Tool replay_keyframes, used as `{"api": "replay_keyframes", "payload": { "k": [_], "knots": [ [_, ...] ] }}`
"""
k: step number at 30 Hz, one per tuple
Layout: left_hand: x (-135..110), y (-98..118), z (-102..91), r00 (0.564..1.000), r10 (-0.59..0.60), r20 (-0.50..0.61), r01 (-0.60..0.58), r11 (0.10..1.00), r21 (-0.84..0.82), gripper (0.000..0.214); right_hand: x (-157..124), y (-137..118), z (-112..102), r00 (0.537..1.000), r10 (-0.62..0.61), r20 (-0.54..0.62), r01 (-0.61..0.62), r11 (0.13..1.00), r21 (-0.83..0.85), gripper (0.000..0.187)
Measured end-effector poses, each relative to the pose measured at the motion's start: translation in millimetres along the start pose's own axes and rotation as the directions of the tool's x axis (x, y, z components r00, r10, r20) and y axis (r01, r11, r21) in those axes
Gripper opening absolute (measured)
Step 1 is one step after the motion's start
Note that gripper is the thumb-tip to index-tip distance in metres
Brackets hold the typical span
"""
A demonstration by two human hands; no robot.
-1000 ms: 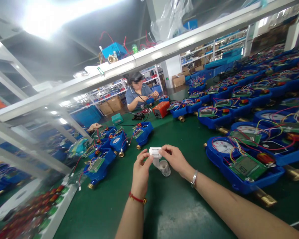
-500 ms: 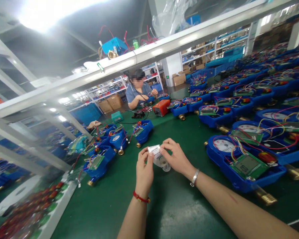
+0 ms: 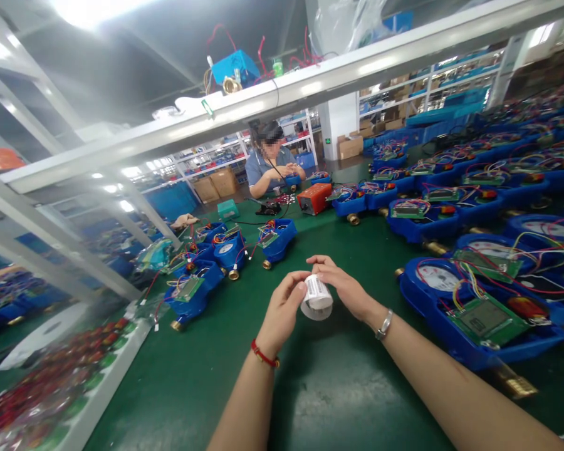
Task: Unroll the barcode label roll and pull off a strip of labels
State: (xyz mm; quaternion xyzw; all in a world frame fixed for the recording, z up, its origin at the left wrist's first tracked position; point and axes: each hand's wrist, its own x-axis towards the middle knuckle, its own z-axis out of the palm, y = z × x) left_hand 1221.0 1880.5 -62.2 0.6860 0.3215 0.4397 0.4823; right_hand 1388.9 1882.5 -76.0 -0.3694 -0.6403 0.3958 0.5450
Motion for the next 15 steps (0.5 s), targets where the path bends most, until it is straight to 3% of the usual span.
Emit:
{"api": "replay_keyframes", "payload": {
  "k": [5,7,10,12,15],
  "knots": [
    [0,-4,8.0,0.997,-0.075,0.022,0.078,0.972,-0.222,0.031,0,9,4,0.995,0.072,-0.069,-0.066,0.995,0.076,0.022],
    [2,-7,8.6,0.994,-0.099,-0.042,0.082,0.95,-0.301,0.035,0,10,6,0.982,0.058,-0.178,-0.053,0.998,0.031,0.027],
    [5,-12,8.3,0.966,-0.122,-0.229,0.03,0.928,-0.371,0.04,-3,7,10,0.93,-0.065,-0.363,0.024,0.993,-0.116,0.027],
    [7,-14,7.7,0.933,-0.136,-0.332,-0.003,0.922,-0.386,0.045,-5,4,13,0.922,-0.141,-0.36,0.068,0.976,-0.207,0.023],
    [7,-14,7.9,0.904,-0.147,-0.401,-0.019,0.924,-0.382,0.047,-6,3,19,0.944,-0.158,-0.289,0.081,0.962,-0.261,0.015]
  ]
}}
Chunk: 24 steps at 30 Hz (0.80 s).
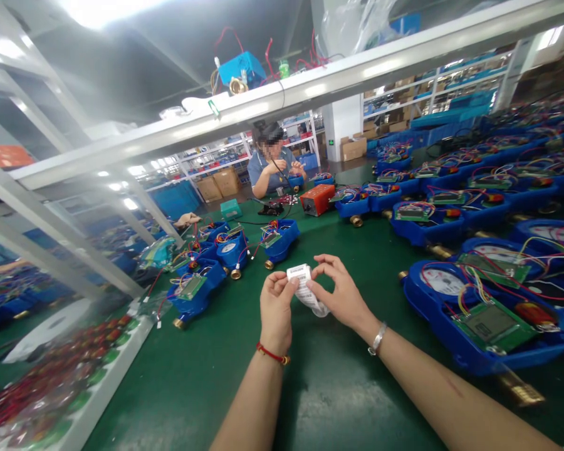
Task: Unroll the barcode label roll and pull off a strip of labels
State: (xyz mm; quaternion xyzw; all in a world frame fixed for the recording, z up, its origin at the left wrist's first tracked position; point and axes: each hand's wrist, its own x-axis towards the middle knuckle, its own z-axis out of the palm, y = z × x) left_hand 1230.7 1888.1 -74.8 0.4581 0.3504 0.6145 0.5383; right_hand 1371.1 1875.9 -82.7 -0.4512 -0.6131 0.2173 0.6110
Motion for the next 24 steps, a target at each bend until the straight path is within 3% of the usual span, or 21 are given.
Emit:
{"api": "replay_keyframes", "payload": {
  "k": [7,12,19,24],
  "knots": [
    [-8,3,6.1,0.999,0.026,0.019,-0.029,0.988,0.153,0.048,4,10,-1,0.998,0.06,-0.003,-0.06,0.997,0.049,0.027],
    [-7,1,6.7,0.999,-0.046,-0.027,0.048,0.997,0.054,0.054,2,5,-1,1.0,-0.006,0.019,0.005,1.0,0.028,0.019],
    [-11,0,10.1,1.0,0.004,-0.002,-0.004,0.995,0.098,0.048,1,6,1,1.0,0.012,-0.029,-0.01,0.997,0.075,0.024],
    [-5,1,5.1,0.994,-0.112,-0.011,0.111,0.992,-0.058,0.053,1,4,-2,0.999,-0.038,0.018,0.037,0.998,0.049,0.02]
  ]
}}
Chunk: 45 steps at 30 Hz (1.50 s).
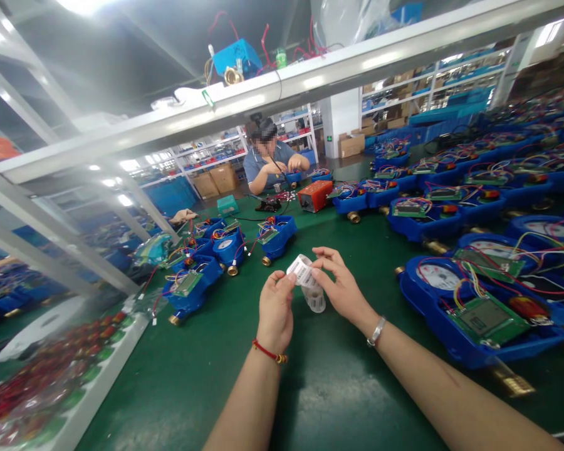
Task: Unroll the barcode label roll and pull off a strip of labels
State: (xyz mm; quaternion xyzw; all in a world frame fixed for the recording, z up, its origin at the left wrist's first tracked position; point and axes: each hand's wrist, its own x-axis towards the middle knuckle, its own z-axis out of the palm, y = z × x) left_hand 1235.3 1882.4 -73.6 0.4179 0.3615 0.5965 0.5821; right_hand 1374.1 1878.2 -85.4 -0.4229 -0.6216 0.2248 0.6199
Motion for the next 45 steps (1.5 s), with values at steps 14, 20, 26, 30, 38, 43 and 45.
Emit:
{"api": "replay_keyframes", "payload": {
  "k": [14,20,26,30,38,43,45],
  "knots": [
    [-4,1,3.7,0.999,0.022,0.025,-0.02,0.995,-0.1,0.059,-6,0,2,0.99,-0.126,0.057,0.136,0.957,-0.256,0.021],
    [-7,-3,6.3,0.997,0.046,0.064,-0.04,0.996,-0.083,0.052,-9,2,5,0.978,-0.203,0.039,0.203,0.907,-0.37,0.009],
    [-5,2,3.2,0.996,0.084,-0.003,-0.084,0.996,0.011,0.056,-7,-3,5,0.979,-0.2,0.042,0.203,0.923,-0.327,0.011],
    [-4,4,-1.3,0.999,-0.003,0.046,0.003,1.0,-0.001,0.055,-5,-6,4,0.985,-0.163,0.048,0.17,0.958,-0.233,0.015],
    [-7,-1,2.2,0.995,0.097,0.032,-0.098,0.994,0.056,0.056,3,5,1,1.0,-0.004,0.02,0.005,1.0,-0.031,0.026],
    [-3,3,-0.7,0.999,-0.012,0.052,0.013,0.999,-0.029,0.059,1,5,1,0.998,-0.03,0.054,0.035,0.996,-0.084,0.02],
    [-5,3,1.7,0.997,0.015,0.073,-0.015,1.0,0.01,0.06,0,4,1,0.998,-0.037,0.049,0.042,0.994,-0.098,0.02]
  ]
}}
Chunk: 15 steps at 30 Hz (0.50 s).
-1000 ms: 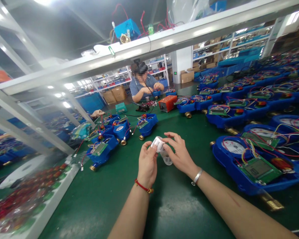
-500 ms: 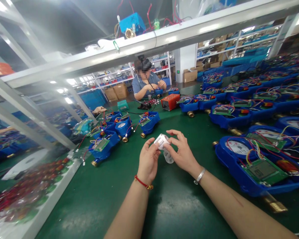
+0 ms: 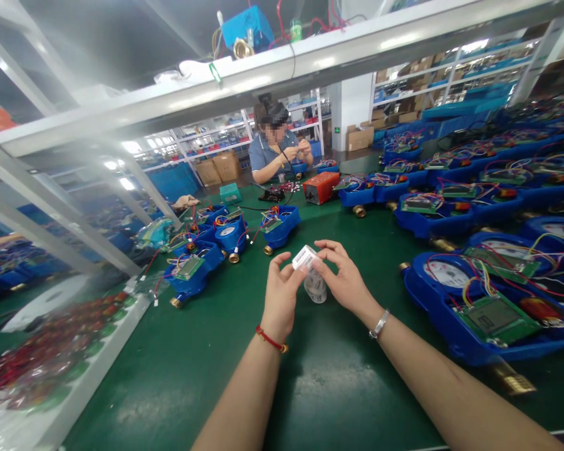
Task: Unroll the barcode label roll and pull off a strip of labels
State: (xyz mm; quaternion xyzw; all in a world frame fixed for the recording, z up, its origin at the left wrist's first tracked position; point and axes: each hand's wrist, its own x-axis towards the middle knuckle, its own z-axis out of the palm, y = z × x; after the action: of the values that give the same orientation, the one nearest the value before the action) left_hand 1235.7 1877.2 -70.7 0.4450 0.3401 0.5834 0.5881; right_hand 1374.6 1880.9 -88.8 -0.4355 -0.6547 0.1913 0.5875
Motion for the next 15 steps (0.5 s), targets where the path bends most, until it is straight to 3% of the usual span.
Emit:
{"api": "replay_keyframes", "payload": {
  "k": [3,7,9,10,12,14,15],
  "knots": [
    [-2,-2,1.9,1.0,0.019,0.02,-0.02,0.998,0.052,0.061,0,1,-1,1.0,-0.016,0.013,0.016,1.0,-0.025,0.018],
    [2,4,-9.6,0.997,-0.048,0.058,0.035,0.98,0.197,0.059,2,0,-5,0.997,-0.055,0.056,0.061,0.992,-0.109,0.016],
    [4,14,-17.8,0.999,0.029,0.023,-0.035,0.94,0.34,0.062,2,-4,-9,0.993,-0.086,0.086,0.101,0.979,-0.176,0.014],
    [3,19,-21.0,0.991,0.12,0.05,-0.13,0.883,0.45,0.062,2,-7,-11,0.988,-0.109,0.107,0.13,0.969,-0.21,0.013],
    [0,29,-24.7,0.929,0.286,0.234,-0.369,0.669,0.646,0.054,1,-14,-15,0.973,-0.161,0.168,0.201,0.945,-0.259,0.012],
    [-4,35,-24.6,0.844,0.304,0.442,-0.536,0.461,0.707,0.042,-1,-21,-16,0.952,-0.2,0.23,0.261,0.925,-0.276,0.012],
    [-6,37,-23.6,0.828,0.281,0.486,-0.561,0.439,0.702,0.036,-2,-23,-16,0.944,-0.21,0.253,0.279,0.92,-0.275,0.013]
  ]
}}
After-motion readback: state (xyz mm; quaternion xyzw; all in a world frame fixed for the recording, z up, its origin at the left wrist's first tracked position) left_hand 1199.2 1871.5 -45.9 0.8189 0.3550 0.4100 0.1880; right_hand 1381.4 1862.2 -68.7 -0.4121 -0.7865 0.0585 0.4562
